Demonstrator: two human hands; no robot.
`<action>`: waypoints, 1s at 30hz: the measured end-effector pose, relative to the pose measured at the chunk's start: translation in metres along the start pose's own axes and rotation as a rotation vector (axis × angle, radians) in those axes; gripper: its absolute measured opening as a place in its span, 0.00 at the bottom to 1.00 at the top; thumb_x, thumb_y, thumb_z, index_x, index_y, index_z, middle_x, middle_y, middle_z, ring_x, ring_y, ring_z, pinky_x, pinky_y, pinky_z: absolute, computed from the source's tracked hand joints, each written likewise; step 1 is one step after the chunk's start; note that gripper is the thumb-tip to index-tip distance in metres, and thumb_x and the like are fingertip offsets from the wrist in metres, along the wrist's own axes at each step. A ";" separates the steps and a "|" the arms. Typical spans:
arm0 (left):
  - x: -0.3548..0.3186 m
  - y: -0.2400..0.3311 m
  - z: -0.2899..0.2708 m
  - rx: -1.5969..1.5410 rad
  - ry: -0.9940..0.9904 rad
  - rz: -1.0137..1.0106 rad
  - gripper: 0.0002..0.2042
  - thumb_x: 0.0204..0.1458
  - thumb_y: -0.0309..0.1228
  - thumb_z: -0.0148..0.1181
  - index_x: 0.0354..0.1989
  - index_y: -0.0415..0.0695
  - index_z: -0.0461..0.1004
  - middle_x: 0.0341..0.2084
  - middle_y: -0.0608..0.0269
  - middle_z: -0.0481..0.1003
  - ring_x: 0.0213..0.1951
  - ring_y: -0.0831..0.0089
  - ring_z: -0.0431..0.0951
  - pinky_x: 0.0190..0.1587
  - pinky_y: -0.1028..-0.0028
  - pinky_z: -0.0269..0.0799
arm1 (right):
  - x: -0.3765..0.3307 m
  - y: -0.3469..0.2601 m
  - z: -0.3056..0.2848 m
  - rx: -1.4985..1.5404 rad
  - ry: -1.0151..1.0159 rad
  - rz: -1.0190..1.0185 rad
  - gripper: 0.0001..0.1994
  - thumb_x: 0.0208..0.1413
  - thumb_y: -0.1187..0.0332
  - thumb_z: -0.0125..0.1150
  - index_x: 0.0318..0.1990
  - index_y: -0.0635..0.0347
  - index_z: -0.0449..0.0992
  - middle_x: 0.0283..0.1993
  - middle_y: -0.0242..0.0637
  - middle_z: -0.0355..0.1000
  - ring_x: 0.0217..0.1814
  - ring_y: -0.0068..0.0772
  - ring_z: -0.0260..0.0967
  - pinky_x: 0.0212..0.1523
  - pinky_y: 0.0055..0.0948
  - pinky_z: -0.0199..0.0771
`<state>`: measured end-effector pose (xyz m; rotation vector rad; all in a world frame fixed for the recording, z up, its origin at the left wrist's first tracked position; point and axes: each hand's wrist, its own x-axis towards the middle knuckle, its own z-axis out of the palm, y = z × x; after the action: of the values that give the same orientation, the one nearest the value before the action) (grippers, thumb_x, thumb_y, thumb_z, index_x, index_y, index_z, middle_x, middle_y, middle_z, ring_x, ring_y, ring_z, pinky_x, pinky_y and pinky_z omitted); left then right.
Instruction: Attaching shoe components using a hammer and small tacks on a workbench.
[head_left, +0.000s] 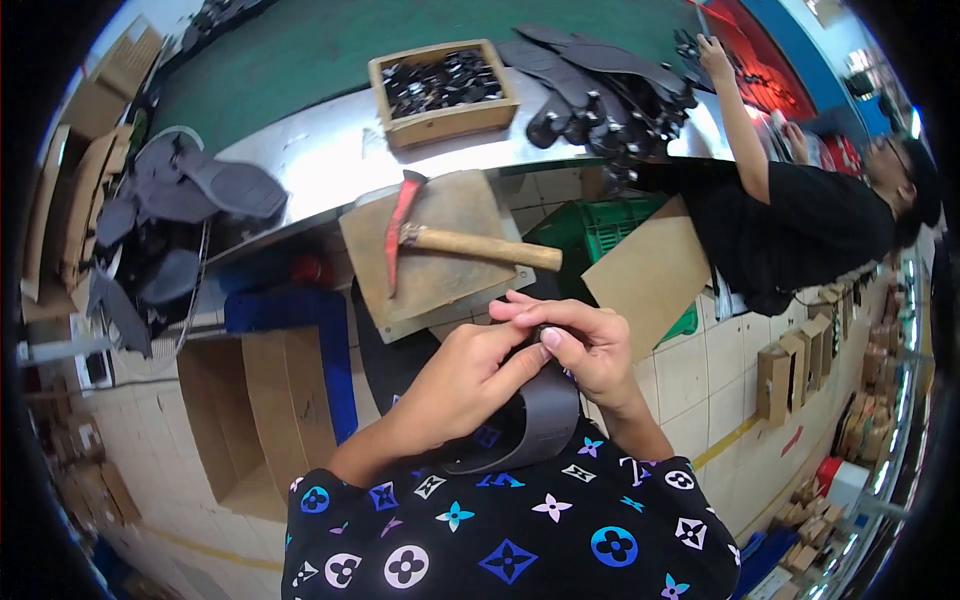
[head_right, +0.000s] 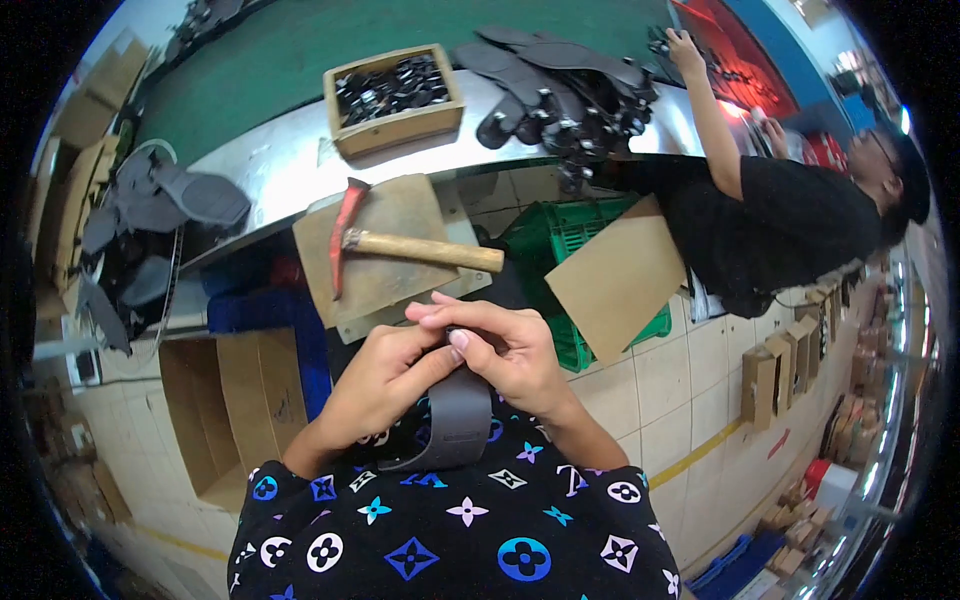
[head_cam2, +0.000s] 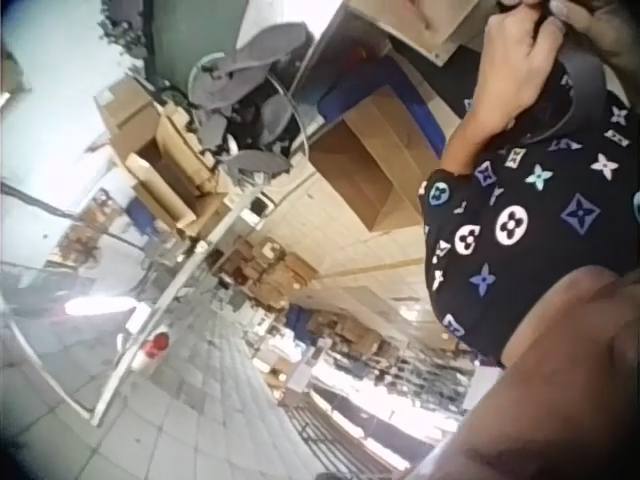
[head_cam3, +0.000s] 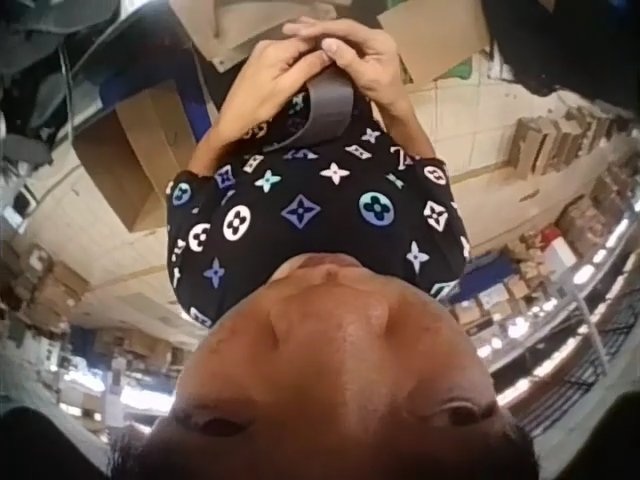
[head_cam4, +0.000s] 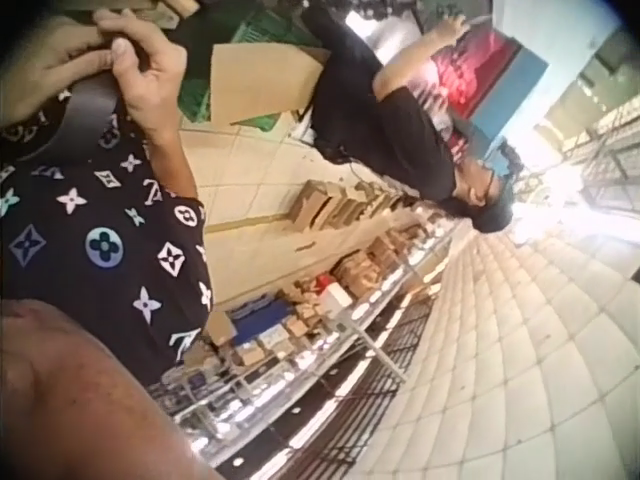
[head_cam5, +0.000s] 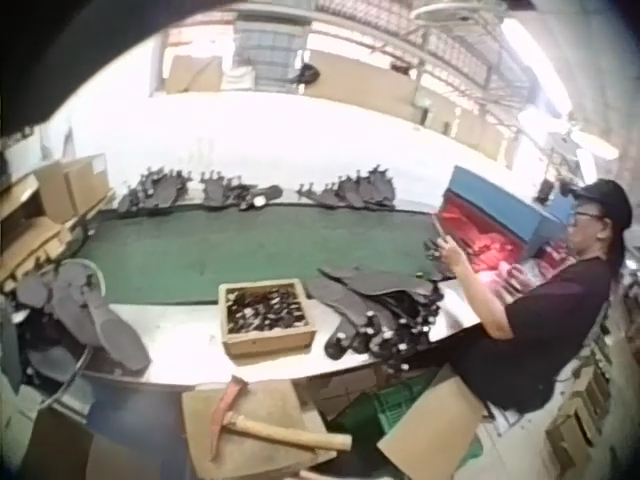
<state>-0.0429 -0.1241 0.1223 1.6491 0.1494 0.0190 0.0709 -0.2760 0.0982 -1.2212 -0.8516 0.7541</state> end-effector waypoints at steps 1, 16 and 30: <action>0.006 0.003 0.005 0.029 -0.057 -0.018 0.12 0.61 0.32 0.55 0.38 0.33 0.75 0.25 0.42 0.75 0.28 0.50 0.79 0.32 0.61 0.71 | -0.006 -0.002 -0.006 -0.014 0.031 -0.034 0.14 0.63 0.72 0.53 0.51 0.71 0.77 0.52 0.54 0.78 0.57 0.41 0.76 0.71 0.42 0.59; 0.149 -0.019 0.084 0.741 0.218 0.562 0.32 0.61 0.39 0.58 0.68 0.32 0.56 0.69 0.37 0.55 0.72 0.46 0.54 0.70 0.54 0.51 | -0.090 0.028 -0.100 0.132 0.712 0.129 0.21 0.64 0.69 0.60 0.61 0.68 0.65 0.51 0.39 0.75 0.49 0.30 0.75 0.52 0.26 0.74; 0.105 -0.012 -0.001 0.403 0.292 0.303 0.24 0.62 0.35 0.58 0.62 0.35 0.68 0.64 0.44 0.66 0.66 0.56 0.67 0.66 0.64 0.61 | 0.145 0.021 -0.334 -1.284 0.874 -0.523 0.28 0.56 0.59 0.66 0.59 0.68 0.70 0.61 0.60 0.68 0.62 0.61 0.66 0.61 0.44 0.66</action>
<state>0.0605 -0.1111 0.1023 2.0533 0.1291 0.4888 0.4317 -0.3061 0.0559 -2.0413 -0.8057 -0.9107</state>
